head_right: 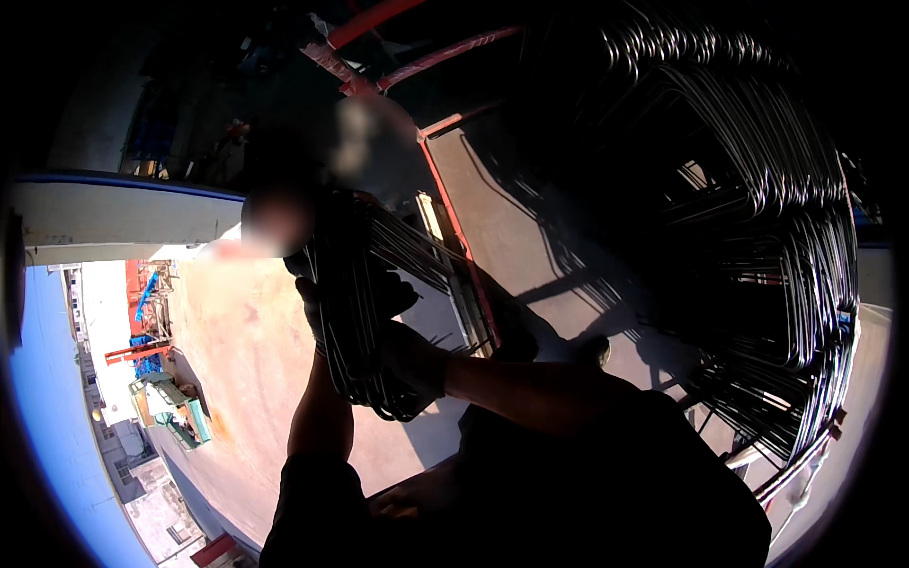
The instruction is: The person repeatedly picks up bundles of black metal frames from a red rack and stacks them onto a growing pile. The person wears gloves and works in a warehouse setting with another person visible in the background.
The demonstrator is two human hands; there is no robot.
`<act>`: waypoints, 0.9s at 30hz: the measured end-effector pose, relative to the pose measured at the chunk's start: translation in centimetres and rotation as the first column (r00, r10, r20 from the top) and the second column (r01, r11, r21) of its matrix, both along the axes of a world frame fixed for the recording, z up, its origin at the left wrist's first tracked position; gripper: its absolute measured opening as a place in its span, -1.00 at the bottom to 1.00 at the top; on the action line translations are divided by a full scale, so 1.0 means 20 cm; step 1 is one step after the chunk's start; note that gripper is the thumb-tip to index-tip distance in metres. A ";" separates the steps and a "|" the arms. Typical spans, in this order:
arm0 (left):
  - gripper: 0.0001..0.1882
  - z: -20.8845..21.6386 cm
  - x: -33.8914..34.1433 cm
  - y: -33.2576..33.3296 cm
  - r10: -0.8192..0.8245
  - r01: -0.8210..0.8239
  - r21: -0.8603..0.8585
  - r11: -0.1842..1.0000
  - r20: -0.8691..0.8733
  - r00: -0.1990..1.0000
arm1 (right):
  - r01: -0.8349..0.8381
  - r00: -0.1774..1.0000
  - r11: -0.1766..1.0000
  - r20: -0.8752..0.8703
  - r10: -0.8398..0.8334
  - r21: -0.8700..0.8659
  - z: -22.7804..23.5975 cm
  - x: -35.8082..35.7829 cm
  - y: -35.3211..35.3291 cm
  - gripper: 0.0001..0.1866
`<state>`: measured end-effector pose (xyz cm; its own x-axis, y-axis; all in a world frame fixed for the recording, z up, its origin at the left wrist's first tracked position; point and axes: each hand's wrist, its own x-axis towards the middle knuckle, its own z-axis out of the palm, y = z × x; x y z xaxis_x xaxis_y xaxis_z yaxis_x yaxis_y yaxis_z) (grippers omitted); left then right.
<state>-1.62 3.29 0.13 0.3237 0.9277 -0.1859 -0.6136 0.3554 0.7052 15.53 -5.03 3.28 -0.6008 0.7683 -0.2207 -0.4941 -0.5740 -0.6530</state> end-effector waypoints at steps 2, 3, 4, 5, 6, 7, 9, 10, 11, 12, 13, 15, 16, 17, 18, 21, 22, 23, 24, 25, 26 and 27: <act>-0.13 -0.02 0.19 -0.09 0.208 -0.203 0.100 0.974 -0.046 0.977 | 0.009 0.999 1.000 0.046 -0.008 -0.022 0.05 0.15 -0.13 -0.67; -0.14 -0.01 0.30 -0.13 0.191 -0.193 0.095 0.977 0.028 0.981 | 0.017 0.990 0.999 0.140 -0.022 0.042 0.12 0.26 -0.19 -0.57; -0.14 0.01 0.41 -0.18 0.161 -0.169 0.081 0.982 0.100 0.982 | 0.018 0.986 1.000 0.164 -0.021 0.023 0.16 0.36 -0.25 -0.47; -0.15 0.03 0.50 -0.24 0.122 -0.134 0.078 0.988 0.150 0.981 | 0.009 0.986 1.000 0.166 -0.012 0.017 0.18 0.45 -0.31 -0.37; -0.16 0.06 0.58 -0.30 0.097 -0.114 0.077 0.990 0.197 0.976 | -0.020 0.984 1.000 0.177 0.019 0.008 0.20 0.51 -0.37 -0.27; -0.16 0.10 0.66 -0.37 0.065 -0.085 0.079 0.993 0.235 0.970 | 0.063 0.988 0.993 0.136 -0.076 0.101 0.14 0.47 -0.44 -0.27; -0.18 0.17 0.83 -0.48 -0.002 -0.024 0.083 0.996 0.301 0.954 | 0.155 0.973 0.958 0.133 -0.190 0.240 0.07 0.57 -0.62 -0.25; -0.18 0.20 0.91 -0.54 -0.034 0.007 0.081 0.997 0.334 0.942 | 0.196 0.961 0.931 0.131 -0.245 0.307 0.07 0.64 -0.70 -0.23; -0.19 0.24 0.98 -0.58 -0.063 0.031 0.096 0.995 0.353 0.933 | 0.158 0.950 0.936 0.210 -0.230 0.314 0.14 0.73 -0.77 -0.22; -0.19 0.28 1.04 -0.62 -0.092 0.055 0.108 0.993 0.372 0.924 | 0.118 0.934 0.941 0.287 -0.214 0.317 0.21 0.82 -0.86 -0.20; -0.20 0.31 1.10 -0.67 -0.121 0.082 0.116 0.990 0.384 0.915 | 0.077 0.911 0.946 0.363 -0.195 0.316 0.28 0.92 -0.95 -0.18; -0.21 0.41 1.18 -0.78 -0.147 0.088 0.161 0.983 0.405 0.902 | -0.043 0.850 0.945 0.509 -0.137 0.325 0.49 1.13 -1.13 -0.15; -0.22 0.45 1.25 -0.81 -0.180 0.117 0.171 0.978 0.418 0.890 | -0.081 0.801 0.946 0.586 -0.125 0.313 0.53 1.22 -1.22 -0.13; -0.22 0.48 1.31 -0.84 -0.202 0.135 0.181 0.974 0.435 0.878 | -0.026 0.785 0.861 0.543 -0.297 0.508 0.44 1.27 -1.33 0.02; -0.23 0.48 1.41 -0.87 -0.249 0.189 0.175 0.966 0.450 0.857 | 0.036 0.743 0.880 0.576 -0.340 0.473 0.40 1.34 -1.46 0.08; -0.24 0.55 1.58 -0.99 -0.323 0.258 0.199 0.945 0.462 0.826 | 0.226 0.552 0.820 0.625 -0.552 0.525 0.33 1.46 -1.74 0.35; -0.24 0.59 1.59 -1.04 -0.324 0.254 0.208 0.945 0.463 0.825 | 0.253 0.525 0.776 0.591 -0.612 0.578 0.28 1.47 -1.78 0.37; -0.25 0.61 1.64 -1.09 -0.344 0.280 0.203 0.938 0.467 0.815 | 0.300 0.477 0.726 0.562 -0.676 0.619 0.21 1.48 -1.83 0.38; -0.25 0.62 1.68 -1.12 -0.367 0.302 0.210 0.930 0.467 0.805 | 0.307 0.393 0.657 0.537 -0.746 0.688 0.11 1.50 -1.87 0.42; -0.26 0.62 1.71 -1.16 -0.383 0.322 0.208 0.924 0.469 0.796 | 0.303 0.303 0.590 0.511 -0.804 0.748 0.05 1.52 -1.89 0.46; -0.26 0.62 1.74 -1.19 -0.401 0.341 0.211 0.916 0.470 0.787 | 0.304 0.224 0.561 0.514 -0.828 0.770 -0.01 1.52 -1.95 0.48; -0.26 0.62 1.75 -1.23 -0.407 0.346 0.213 0.914 0.463 0.788 | 0.298 0.153 0.530 0.508 -0.848 0.794 -0.04 1.53 -1.99 0.51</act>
